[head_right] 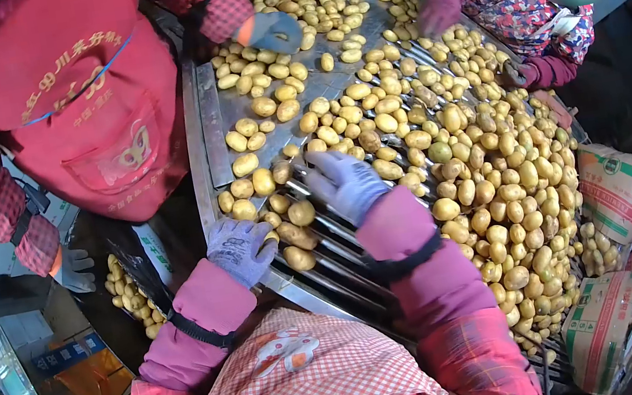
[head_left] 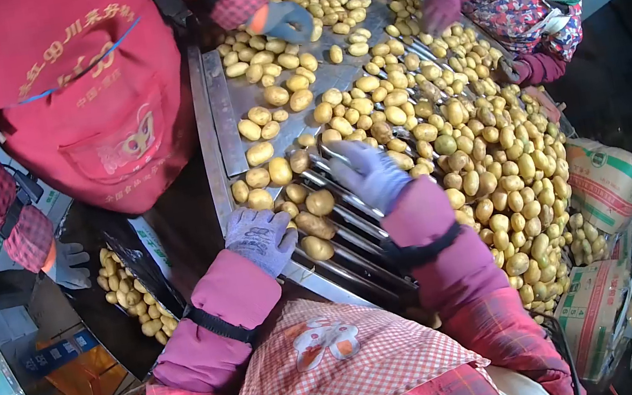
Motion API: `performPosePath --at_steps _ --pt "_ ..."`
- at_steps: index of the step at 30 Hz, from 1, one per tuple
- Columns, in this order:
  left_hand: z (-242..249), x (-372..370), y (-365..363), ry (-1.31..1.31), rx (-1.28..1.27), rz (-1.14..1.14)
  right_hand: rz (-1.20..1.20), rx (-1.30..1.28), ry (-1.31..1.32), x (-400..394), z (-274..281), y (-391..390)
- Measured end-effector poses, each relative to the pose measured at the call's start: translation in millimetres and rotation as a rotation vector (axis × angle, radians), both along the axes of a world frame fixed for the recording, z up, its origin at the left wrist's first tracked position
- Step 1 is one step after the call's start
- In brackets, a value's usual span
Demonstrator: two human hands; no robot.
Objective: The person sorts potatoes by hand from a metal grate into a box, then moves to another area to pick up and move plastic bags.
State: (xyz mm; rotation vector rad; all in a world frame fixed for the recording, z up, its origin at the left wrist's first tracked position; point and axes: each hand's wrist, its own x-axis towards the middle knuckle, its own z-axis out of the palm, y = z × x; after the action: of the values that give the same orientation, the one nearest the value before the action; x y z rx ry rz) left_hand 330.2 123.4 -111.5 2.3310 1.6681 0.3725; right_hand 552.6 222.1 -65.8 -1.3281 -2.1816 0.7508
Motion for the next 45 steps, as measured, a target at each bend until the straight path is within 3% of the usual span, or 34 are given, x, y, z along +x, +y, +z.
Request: performPosePath --at_steps 1,3,5,7,9,11,12,13,14,15,17,18,19,21,23,25,29,31,33,34,35,36,38,39,40,43,45 --pt "0.1 0.0 1.1 -0.003 -0.003 -0.005 0.059 -0.150 -0.171 17.2 13.5 2.0" --pt "1.2 1.8 0.9 0.010 0.034 0.006 0.345 -0.503 -0.141 51.4 0.7 -18.4" --pt "0.6 3.4 0.4 -0.012 0.023 0.020 0.539 -0.674 -0.050 49.2 -12.1 -56.2" --pt "0.3 6.2 6.3 -0.021 0.039 0.029 0.654 -0.550 -0.259 21.4 -27.0 -73.9" --pt "-2.3 5.5 7.2 -0.015 0.027 0.067 0.514 -0.620 -0.379 -4.1 -27.3 -64.3" --pt "0.8 6.6 6.6 -0.007 0.025 0.088 0.333 -0.675 -0.227 -3.0 -25.5 -49.1" --pt "2.2 8.7 8.4 -0.016 0.028 0.114 0.258 -0.505 -0.112 7.8 -15.1 -42.8" --pt "1.5 9.5 9.3 -0.021 0.035 0.116 0.148 -0.453 0.203 14.3 -13.2 -36.8" --pt "-0.7 8.5 7.7 -0.012 0.055 0.108 0.020 -0.235 0.121 31.9 -0.9 -29.1" --pt "-2.6 7.8 5.8 0.001 0.071 0.095 -0.104 -0.144 0.062 60.9 -22.4 -12.4" --pt "0.8 8.5 5.2 -0.018 0.056 0.094 -0.322 0.008 -0.043 93.5 -1.3 10.8" --pt "-0.9 8.4 5.0 -0.005 0.103 0.094 -0.391 0.242 -0.237 112.6 -2.3 18.5" --pt "-1.7 8.5 5.1 0.008 0.151 0.094 -0.495 0.153 -0.428 125.1 -4.9 24.3" --pt "-1.1 8.6 5.4 0.005 0.117 0.077 -0.532 0.208 -0.666 143.0 -42.2 27.7" --pt "5.5 9.7 9.5 0.010 0.084 0.061 -0.458 0.183 -0.762 116.1 -32.8 22.7" --pt "18.2 11.4 10.5 0.095 -0.113 0.058 -0.308 0.133 -0.689 95.9 -36.6 29.3" --pt "2.3 6.1 5.3 0.014 0.003 0.024 -0.256 0.145 -0.705 34.1 -33.7 22.2" --pt "-0.3 8.1 4.9 0.007 0.208 0.042 -0.142 0.067 -0.306 22.8 -38.2 10.1" --pt "3.1 7.8 5.3 0.014 0.121 0.039 0.092 -0.124 -0.080 37.4 -19.9 8.9" --pt "3.1 6.9 5.3 -0.010 0.108 0.037 0.133 0.024 0.064 52.4 -18.2 20.0" --pt "3.8 6.6 6.0 -0.036 0.097 0.038 -0.010 0.020 0.068 68.1 -6.6 28.5" --pt "7.9 7.7 7.7 0.001 0.052 0.044 -0.240 -0.081 -0.017 86.8 2.1 41.7" --pt "2.8 7.2 6.7 0.001 0.046 0.046 -0.458 0.206 -0.441 143.5 -16.8 68.0" --pt "1.3 7.6 5.8 0.001 0.045 0.050 -0.588 0.117 -0.681 155.2 -15.1 71.8" --pt "1.0 8.1 4.5 0.003 0.038 0.052 -0.627 -0.032 -0.775 163.4 -17.2 73.6" --pt "4.2 9.4 4.1 -0.009 0.047 0.071 -0.582 0.059 -0.864 151.0 -31.7 71.2" --pt "4.9 9.5 3.2 -0.015 0.058 0.072 -0.398 0.035 -0.748 147.9 -35.0 77.7"
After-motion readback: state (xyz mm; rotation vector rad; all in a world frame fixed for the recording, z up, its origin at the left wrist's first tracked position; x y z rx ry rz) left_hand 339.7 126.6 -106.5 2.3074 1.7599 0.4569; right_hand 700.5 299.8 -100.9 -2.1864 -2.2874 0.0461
